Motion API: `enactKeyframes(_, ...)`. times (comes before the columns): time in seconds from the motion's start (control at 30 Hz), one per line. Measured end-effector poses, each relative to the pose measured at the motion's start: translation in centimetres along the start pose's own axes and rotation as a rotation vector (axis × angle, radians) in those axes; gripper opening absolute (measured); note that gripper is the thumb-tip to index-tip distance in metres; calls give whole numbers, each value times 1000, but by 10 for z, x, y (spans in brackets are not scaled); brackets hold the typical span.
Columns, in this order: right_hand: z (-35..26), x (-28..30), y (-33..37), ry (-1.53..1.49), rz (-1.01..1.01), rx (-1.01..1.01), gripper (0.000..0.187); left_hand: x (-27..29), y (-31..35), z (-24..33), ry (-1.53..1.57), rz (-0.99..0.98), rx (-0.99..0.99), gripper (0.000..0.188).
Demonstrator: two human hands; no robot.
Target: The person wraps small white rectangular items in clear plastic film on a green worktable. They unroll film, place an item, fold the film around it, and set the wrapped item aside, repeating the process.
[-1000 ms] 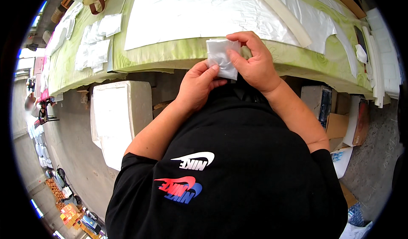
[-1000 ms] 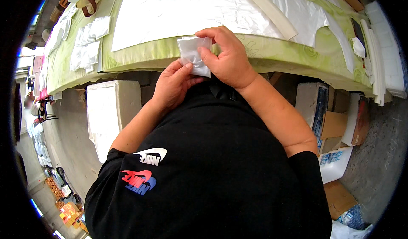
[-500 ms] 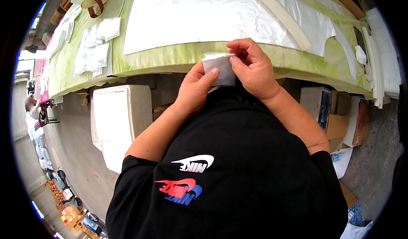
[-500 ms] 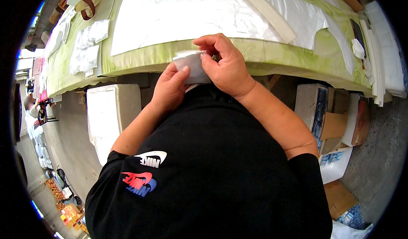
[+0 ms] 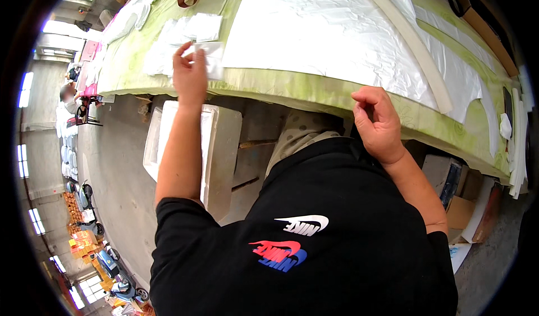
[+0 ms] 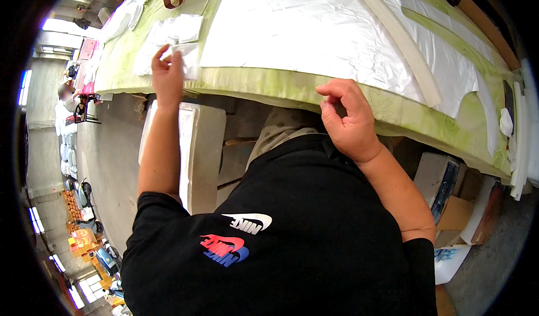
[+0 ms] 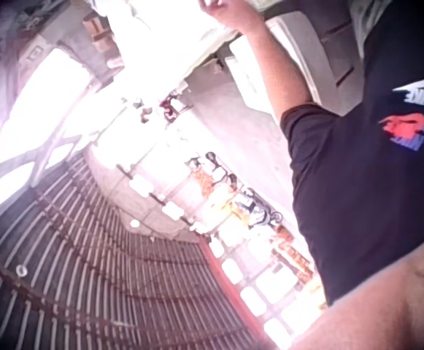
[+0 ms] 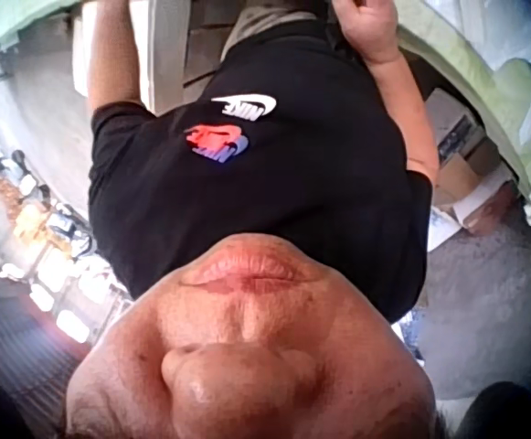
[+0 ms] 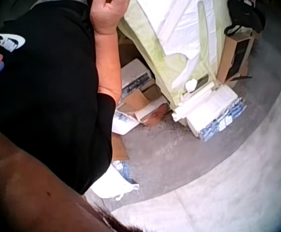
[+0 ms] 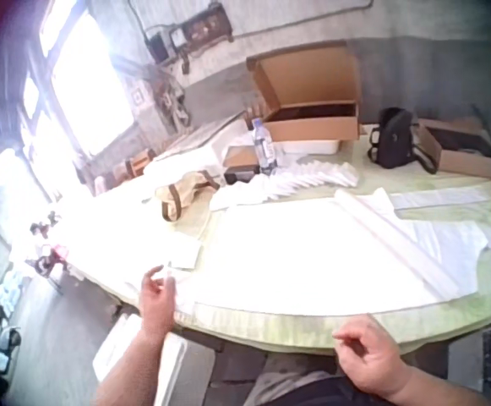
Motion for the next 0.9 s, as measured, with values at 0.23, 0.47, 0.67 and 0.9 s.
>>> enactKeyframes(0.23,-2,-2,-2,35,-32,6,26,9,-63,-49,-757,74,-318,34)
enactKeyframes(0.47,-9,1,-2,70,-68,104,22,-5,-22,-57,-808,-277,-582,48)
enactKeyframes(0.67,-23,37,-21,410,111,436,30,-9,-25,-76,-933,-460,-382,71)
enactKeyframes(0.9,-19,146,-38,1111,182,67,52,2,-19,-55,-822,-169,-753,59)
Point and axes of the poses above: each hand's wrist, its own y-axis away from the middle knuckle, its own x-axis out of the back of the hand, z = x × y, the point moved 3 cm from there along -y, towards the middle knuckle, and after that the axes turned 14 degrees about z, right-handed, at the moved point
